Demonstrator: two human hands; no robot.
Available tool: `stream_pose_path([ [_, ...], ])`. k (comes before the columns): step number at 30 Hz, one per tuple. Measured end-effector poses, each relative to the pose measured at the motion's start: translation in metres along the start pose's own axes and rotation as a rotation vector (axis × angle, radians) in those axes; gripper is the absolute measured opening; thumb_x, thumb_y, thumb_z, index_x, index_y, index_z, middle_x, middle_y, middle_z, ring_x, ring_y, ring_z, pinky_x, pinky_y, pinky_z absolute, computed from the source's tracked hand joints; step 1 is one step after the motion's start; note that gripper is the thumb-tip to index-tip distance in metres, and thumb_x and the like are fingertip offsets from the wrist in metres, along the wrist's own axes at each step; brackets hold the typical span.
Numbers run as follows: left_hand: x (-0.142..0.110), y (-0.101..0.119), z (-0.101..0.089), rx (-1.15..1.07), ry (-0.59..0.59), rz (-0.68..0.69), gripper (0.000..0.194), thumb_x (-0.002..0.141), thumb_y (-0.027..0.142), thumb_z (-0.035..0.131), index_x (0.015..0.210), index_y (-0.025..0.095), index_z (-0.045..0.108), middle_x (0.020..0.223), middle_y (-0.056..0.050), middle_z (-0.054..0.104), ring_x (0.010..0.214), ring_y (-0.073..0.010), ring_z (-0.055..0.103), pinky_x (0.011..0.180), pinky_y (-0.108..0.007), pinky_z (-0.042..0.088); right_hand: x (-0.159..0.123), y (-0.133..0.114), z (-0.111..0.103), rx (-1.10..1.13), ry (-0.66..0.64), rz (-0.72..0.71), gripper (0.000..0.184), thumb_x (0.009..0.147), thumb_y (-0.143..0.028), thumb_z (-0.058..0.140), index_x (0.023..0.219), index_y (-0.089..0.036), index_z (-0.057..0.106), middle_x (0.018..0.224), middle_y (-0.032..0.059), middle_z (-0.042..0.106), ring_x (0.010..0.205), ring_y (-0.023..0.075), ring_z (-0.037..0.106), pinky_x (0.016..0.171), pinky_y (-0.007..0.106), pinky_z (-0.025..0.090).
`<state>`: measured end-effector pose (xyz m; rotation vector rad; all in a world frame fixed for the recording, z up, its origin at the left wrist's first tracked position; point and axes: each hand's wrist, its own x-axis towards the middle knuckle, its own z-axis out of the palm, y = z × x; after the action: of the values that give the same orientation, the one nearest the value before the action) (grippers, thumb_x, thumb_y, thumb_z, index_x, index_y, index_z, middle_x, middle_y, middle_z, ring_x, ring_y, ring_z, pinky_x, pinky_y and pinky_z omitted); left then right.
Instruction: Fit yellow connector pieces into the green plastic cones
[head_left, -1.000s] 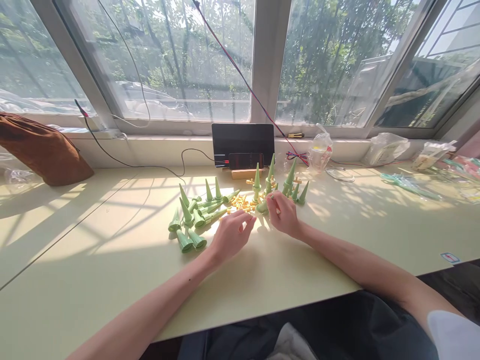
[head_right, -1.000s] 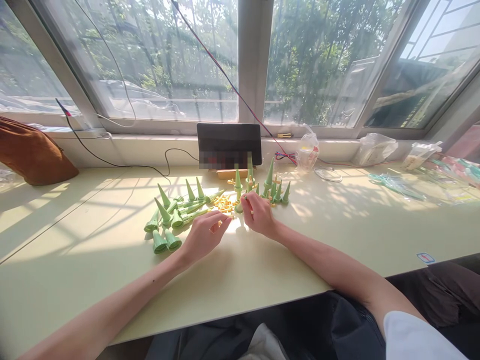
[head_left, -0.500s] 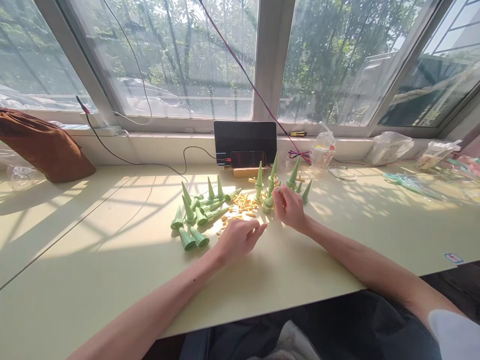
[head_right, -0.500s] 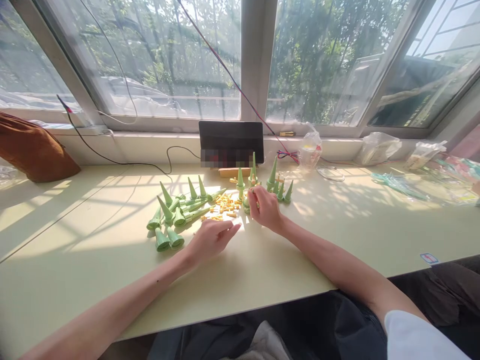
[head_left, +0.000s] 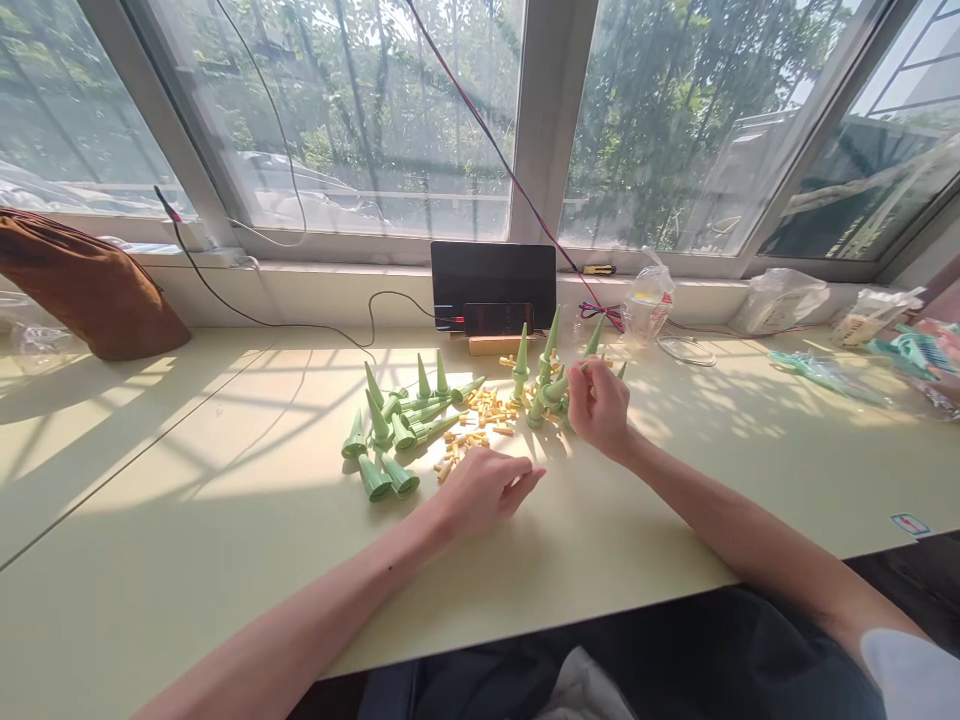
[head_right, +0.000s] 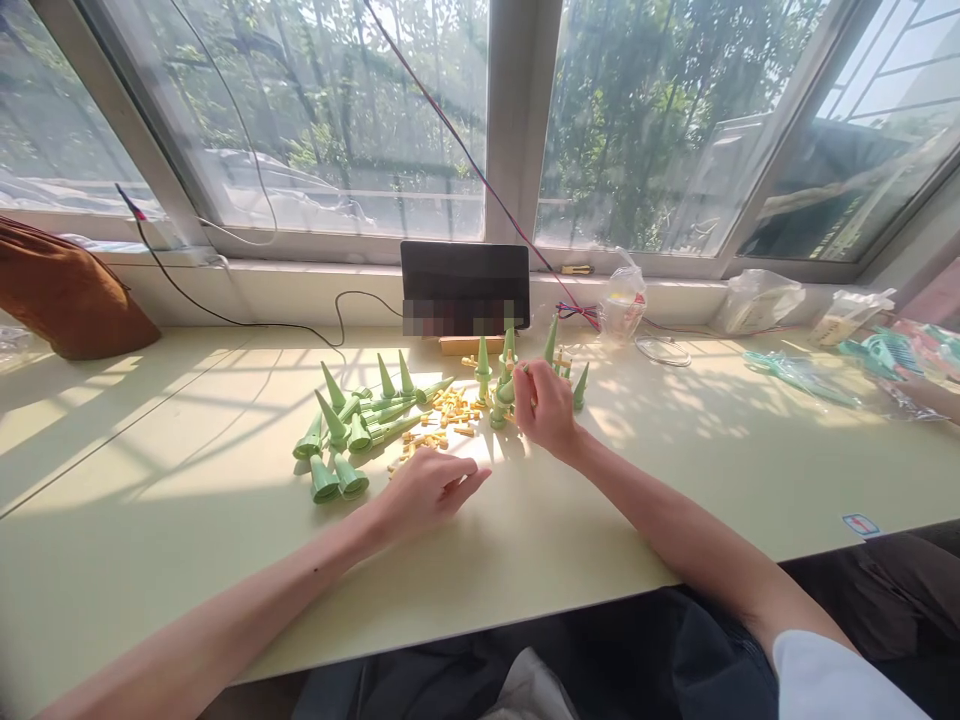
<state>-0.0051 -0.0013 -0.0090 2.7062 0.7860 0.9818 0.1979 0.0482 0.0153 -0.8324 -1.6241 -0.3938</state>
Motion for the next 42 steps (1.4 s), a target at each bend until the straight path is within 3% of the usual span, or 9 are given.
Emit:
stream_pose_path([
  [4, 0.0, 0.0, 0.0, 0.013, 0.007, 0.01, 0.042, 0.093, 0.028, 0.046, 0.056, 0.017, 0.03, 0.051, 0.006, 0.016, 0.048, -0.0091, 0.011, 0.047, -0.026, 0.015, 0.01, 0.003, -0.007, -0.042, 0.127, -0.025, 0.017, 0.096, -0.02, 0.041, 0.08, -0.02, 0.046, 0.066, -0.0007, 0.053, 0.048, 0.0092, 0.042, 0.046, 0.023, 0.033],
  [8, -0.001, -0.001, 0.001, 0.021, 0.009, 0.026, 0.042, 0.093, 0.027, 0.046, 0.054, 0.017, 0.033, 0.05, 0.006, 0.018, 0.047, -0.0088, 0.012, 0.046, -0.025, 0.016, 0.016, 0.005, -0.009, -0.054, 0.17, -0.04, 0.016, 0.096, -0.019, 0.041, 0.081, -0.021, 0.047, 0.066, -0.0003, 0.053, 0.05, 0.0105, 0.044, 0.047, 0.025, 0.034],
  [16, -0.001, 0.001, -0.001, 0.032, -0.021, 0.014, 0.043, 0.094, 0.028, 0.045, 0.054, 0.017, 0.034, 0.048, 0.006, 0.02, 0.046, -0.009, 0.013, 0.047, -0.026, 0.017, 0.008, 0.004, -0.003, -0.055, 0.057, -0.063, 0.014, 0.095, -0.019, 0.044, 0.081, -0.02, 0.049, 0.069, 0.0, 0.055, 0.049, 0.0083, 0.043, 0.043, 0.022, 0.03],
  [22, -0.001, 0.002, 0.0, 0.036, -0.034, 0.015, 0.042, 0.094, 0.029, 0.044, 0.054, 0.017, 0.037, 0.048, 0.006, 0.023, 0.046, -0.0089, 0.015, 0.047, -0.025, 0.018, 0.008, 0.004, -0.001, -0.079, 0.053, -0.069, 0.009, 0.093, -0.019, 0.05, 0.085, -0.019, 0.053, 0.062, -0.0031, 0.051, 0.046, 0.0075, 0.038, 0.045, 0.021, 0.03],
  [31, 0.0, 0.002, -0.001, 0.047, -0.059, 0.022, 0.043, 0.095, 0.03, 0.042, 0.053, 0.017, 0.039, 0.046, 0.005, 0.024, 0.044, -0.0089, 0.016, 0.046, -0.025, 0.019, 0.012, 0.002, 0.003, -0.084, -0.053, -0.018, 0.019, 0.097, -0.029, 0.045, 0.084, -0.019, 0.054, 0.057, -0.0037, 0.049, 0.047, 0.0089, 0.04, 0.048, 0.023, 0.03],
  [42, -0.002, 0.0, 0.002, 0.049, -0.093, 0.004, 0.043, 0.095, 0.032, 0.041, 0.055, 0.017, 0.037, 0.046, 0.005, 0.027, 0.044, -0.0086, 0.02, 0.047, -0.024, 0.021, 0.012, 0.002, 0.003, -0.055, -0.07, 0.019, 0.018, 0.097, -0.028, 0.046, 0.084, -0.019, 0.054, 0.058, -0.004, 0.047, 0.047, 0.0085, 0.039, 0.049, 0.023, 0.03],
])
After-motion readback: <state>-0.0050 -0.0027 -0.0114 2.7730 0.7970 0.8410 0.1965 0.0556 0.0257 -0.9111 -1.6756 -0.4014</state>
